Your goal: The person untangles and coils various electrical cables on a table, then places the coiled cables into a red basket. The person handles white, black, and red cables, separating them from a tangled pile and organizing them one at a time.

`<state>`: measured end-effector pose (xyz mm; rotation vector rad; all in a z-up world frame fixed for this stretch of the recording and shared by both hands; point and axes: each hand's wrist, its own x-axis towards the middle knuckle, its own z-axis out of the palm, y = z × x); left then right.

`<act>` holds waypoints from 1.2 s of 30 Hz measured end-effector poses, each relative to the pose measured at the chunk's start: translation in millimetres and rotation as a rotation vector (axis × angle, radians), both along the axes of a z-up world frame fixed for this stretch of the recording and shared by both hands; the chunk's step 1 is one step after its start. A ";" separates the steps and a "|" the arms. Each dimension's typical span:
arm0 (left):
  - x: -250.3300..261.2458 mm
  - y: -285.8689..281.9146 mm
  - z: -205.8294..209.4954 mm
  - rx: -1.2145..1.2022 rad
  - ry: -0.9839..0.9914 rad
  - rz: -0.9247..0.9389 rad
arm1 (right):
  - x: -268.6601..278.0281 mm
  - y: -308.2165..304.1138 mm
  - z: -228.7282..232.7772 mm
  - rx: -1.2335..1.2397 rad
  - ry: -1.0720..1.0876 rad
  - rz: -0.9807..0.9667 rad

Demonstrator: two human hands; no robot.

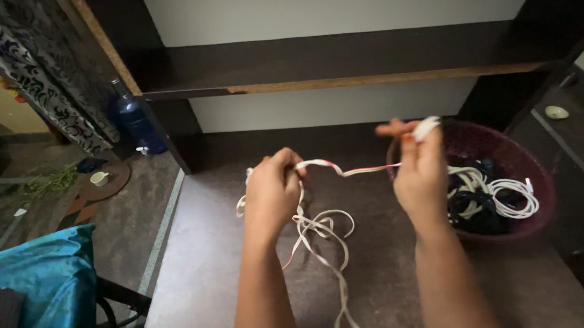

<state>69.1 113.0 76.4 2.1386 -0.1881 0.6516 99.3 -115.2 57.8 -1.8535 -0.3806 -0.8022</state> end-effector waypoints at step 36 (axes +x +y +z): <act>-20.1 -36.6 18.5 0.197 -0.191 -0.339 | 7.2 -14.1 -3.1 0.496 0.048 0.209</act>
